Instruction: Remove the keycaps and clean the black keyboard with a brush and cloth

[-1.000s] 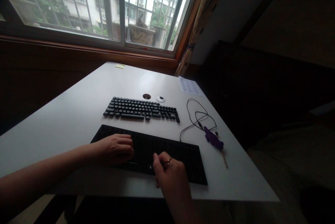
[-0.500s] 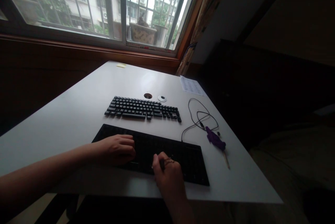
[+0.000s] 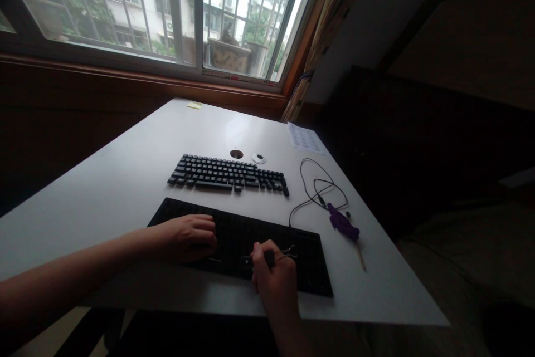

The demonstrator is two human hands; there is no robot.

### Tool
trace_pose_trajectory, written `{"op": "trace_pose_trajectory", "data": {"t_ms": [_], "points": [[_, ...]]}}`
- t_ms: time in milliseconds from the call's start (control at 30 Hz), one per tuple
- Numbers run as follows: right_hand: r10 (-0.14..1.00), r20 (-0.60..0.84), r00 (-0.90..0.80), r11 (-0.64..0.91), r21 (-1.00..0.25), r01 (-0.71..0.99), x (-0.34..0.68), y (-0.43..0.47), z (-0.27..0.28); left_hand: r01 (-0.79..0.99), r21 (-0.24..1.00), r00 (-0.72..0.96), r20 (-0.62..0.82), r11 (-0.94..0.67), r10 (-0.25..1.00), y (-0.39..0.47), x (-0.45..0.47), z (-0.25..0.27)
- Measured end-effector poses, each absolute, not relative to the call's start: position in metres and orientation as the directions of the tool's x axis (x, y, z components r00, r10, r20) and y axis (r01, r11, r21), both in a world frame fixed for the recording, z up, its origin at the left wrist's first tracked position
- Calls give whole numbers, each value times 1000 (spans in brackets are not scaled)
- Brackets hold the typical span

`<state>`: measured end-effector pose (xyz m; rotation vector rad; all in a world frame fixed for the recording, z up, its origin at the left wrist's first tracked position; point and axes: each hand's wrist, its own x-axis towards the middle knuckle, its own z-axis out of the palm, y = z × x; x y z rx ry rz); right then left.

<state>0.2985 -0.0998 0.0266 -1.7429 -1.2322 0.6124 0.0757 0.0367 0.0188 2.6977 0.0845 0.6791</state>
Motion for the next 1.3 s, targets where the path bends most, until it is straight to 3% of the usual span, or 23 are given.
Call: {"op": "trace_pose_trajectory", "data": {"t_ms": [233,533,833,1167,1300], "points": [[950,45,309,-68,-936,345,282,-84,41,18,396,845,485,-918,226,38,75,19],[962,15,274,-19,-992,123,257,-67,45,49,624,760,483,-780,434,38,72,23],[972,-75,224,-37,-985,-168,252,-68,28,14,704,721,485,-710,495,35,73,34],[975,-60,214,-10,-974,-228,254,-70,24,-59,863,770,359,-501,528,41,67,31],[959,-33,281,8,-990,-143,261,-70,27,-130,913,715,357,-387,602,44,66,28]]}}
